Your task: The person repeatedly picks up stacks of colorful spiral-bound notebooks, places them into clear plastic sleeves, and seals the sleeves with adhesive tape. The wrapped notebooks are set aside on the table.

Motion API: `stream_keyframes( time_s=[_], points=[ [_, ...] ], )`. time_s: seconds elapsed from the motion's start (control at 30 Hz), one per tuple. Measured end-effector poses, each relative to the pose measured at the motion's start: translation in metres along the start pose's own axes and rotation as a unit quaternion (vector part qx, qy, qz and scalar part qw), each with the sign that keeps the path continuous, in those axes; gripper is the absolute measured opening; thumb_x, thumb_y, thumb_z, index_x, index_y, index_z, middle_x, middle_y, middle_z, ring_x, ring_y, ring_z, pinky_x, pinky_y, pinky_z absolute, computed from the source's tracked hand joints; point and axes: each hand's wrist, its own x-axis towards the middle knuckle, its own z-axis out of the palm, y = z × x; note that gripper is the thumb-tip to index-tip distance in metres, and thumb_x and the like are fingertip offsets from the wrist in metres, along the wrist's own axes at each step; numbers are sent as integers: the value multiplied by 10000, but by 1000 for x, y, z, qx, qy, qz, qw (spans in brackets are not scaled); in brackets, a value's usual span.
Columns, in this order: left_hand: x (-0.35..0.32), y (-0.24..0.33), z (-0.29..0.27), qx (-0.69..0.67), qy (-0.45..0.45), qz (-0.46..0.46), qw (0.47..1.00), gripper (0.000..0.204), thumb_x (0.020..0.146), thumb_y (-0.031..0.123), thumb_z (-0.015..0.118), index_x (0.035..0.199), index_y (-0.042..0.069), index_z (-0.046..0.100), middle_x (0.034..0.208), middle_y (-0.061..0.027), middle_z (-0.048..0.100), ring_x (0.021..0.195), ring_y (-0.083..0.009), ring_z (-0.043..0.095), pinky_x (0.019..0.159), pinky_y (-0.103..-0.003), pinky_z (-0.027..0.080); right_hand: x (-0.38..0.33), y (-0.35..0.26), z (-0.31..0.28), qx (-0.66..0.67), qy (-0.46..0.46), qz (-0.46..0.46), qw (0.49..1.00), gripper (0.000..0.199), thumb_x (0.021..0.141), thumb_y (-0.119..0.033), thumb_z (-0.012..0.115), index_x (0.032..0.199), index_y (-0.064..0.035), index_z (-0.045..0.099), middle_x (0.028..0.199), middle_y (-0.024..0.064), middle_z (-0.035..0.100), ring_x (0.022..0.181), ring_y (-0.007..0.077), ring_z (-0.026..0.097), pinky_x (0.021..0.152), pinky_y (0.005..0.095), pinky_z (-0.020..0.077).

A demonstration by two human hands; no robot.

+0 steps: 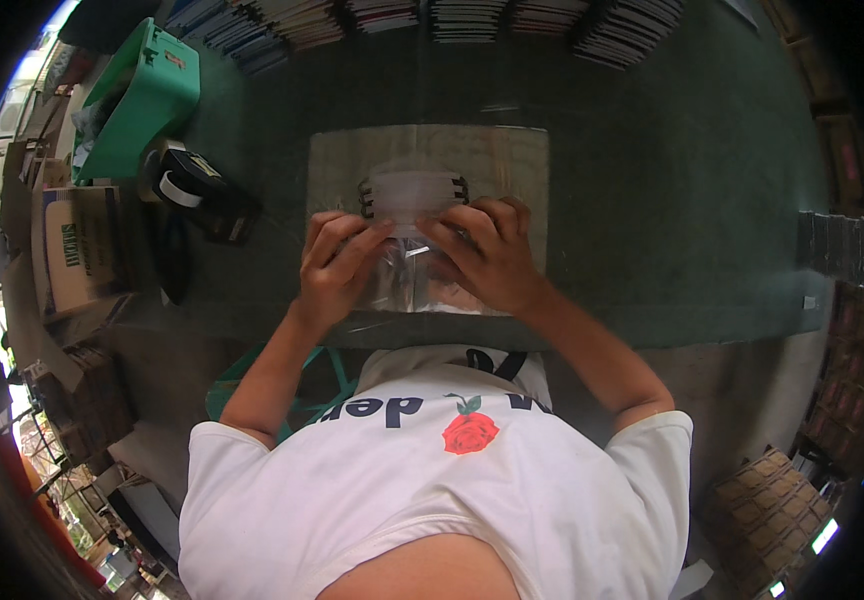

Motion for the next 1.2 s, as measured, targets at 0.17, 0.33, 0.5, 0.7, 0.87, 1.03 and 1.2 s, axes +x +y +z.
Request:
stream_keyframes(
  time_s=[0.17,0.33,0.5,0.7,0.87,1.03,1.2],
  points=[
    [34,-13,-12,-90,-78,31,992,268,659,33,706,918,41,636,901,-77,552,793,-249,550,708,-335,484,27,6,-20,117,-78,56,989,426,628,-147,753,1032,-105,623,989,29,548,917,224,516,805,372,409],
    [75,-27,-16,-207,-106,-219,948,212,668,31,713,864,24,634,838,-82,575,756,-222,565,675,-331,484,71,18,-26,255,-45,244,935,321,633,-55,739,937,-52,637,883,59,571,846,233,562,800,359,444],
    [85,-35,-20,-119,-236,-57,963,225,687,39,691,900,8,625,856,-94,585,762,-234,577,692,-340,486,88,32,-24,291,-204,222,908,293,614,-55,736,894,-58,650,900,64,580,825,227,554,766,358,441],
    [69,4,-30,50,-205,29,977,222,686,72,680,888,-2,625,854,-98,599,836,-260,567,733,-343,485,92,6,-44,50,-226,17,973,227,666,-48,676,892,-58,657,942,74,593,868,265,563,781,359,462],
    [37,9,-21,115,-95,76,986,205,700,106,692,872,14,629,889,-86,612,882,-247,570,752,-356,469,46,7,-41,16,-132,-38,990,296,693,-83,625,988,-82,655,1044,48,617,1017,228,563,878,353,442],
    [16,-33,-46,61,130,-132,981,214,826,262,641,881,55,627,875,-79,608,909,-237,550,793,-386,430,23,14,-30,-6,-65,-64,996,305,696,-93,622,999,-106,656,1104,37,621,1075,223,559,882,369,454],
    [-79,-132,-80,-35,367,-555,746,303,829,288,662,849,-11,615,776,-91,642,706,-183,568,691,-306,436,23,11,-22,35,-25,-61,997,261,704,-87,638,963,-107,661,1071,31,636,1058,232,571,875,372,463]
  ],
)
